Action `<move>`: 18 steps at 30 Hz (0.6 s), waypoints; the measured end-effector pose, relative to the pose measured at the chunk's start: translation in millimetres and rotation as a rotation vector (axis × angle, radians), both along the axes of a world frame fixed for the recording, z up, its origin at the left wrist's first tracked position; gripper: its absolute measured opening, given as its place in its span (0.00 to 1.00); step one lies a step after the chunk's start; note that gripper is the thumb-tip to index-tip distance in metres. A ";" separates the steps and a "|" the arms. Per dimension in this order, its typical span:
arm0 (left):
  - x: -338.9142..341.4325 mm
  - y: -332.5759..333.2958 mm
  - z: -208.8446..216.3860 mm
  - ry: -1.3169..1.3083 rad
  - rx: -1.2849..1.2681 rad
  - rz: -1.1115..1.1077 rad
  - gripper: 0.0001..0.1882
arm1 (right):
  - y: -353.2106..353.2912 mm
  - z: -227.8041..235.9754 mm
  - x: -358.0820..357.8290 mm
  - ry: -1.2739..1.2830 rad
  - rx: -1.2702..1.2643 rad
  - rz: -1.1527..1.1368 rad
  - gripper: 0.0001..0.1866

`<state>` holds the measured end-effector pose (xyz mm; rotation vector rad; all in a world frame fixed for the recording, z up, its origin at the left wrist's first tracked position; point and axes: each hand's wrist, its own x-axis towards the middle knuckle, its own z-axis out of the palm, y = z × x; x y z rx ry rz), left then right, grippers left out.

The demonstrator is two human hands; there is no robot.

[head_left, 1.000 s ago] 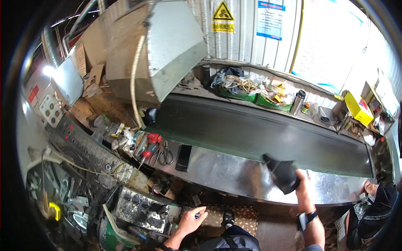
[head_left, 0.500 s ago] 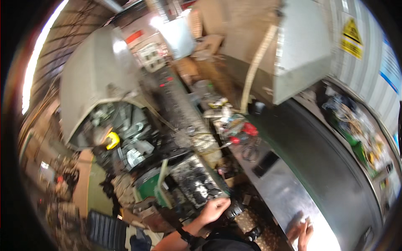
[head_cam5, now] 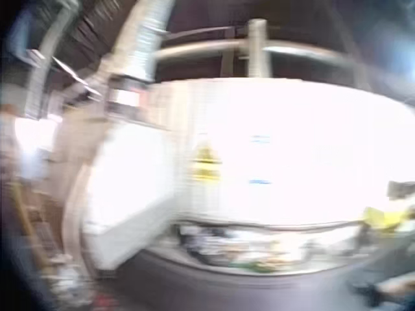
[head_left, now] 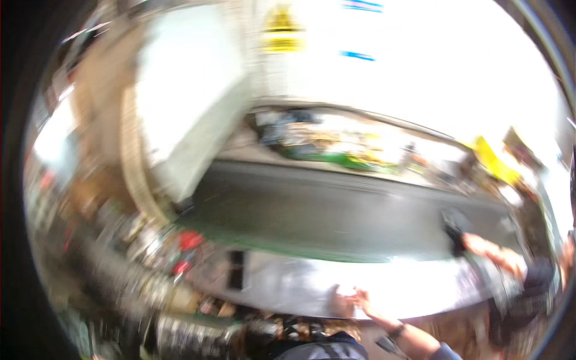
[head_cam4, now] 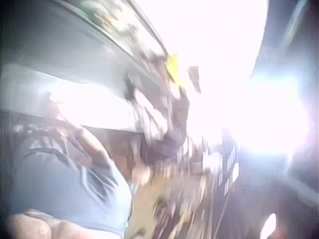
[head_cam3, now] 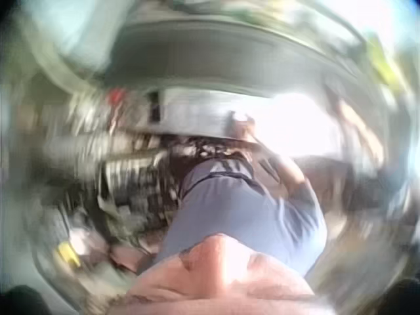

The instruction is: Shaping and lasting shoes using an industrial machine and a conveyor belt.

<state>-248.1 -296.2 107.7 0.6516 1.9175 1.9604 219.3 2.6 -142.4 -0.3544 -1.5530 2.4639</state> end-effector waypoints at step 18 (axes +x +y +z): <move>105.1 81.6 -92.8 1.001 -0.203 -0.530 0.08 | -50.7 156.1 7.6 -0.668 0.516 -0.657 0.20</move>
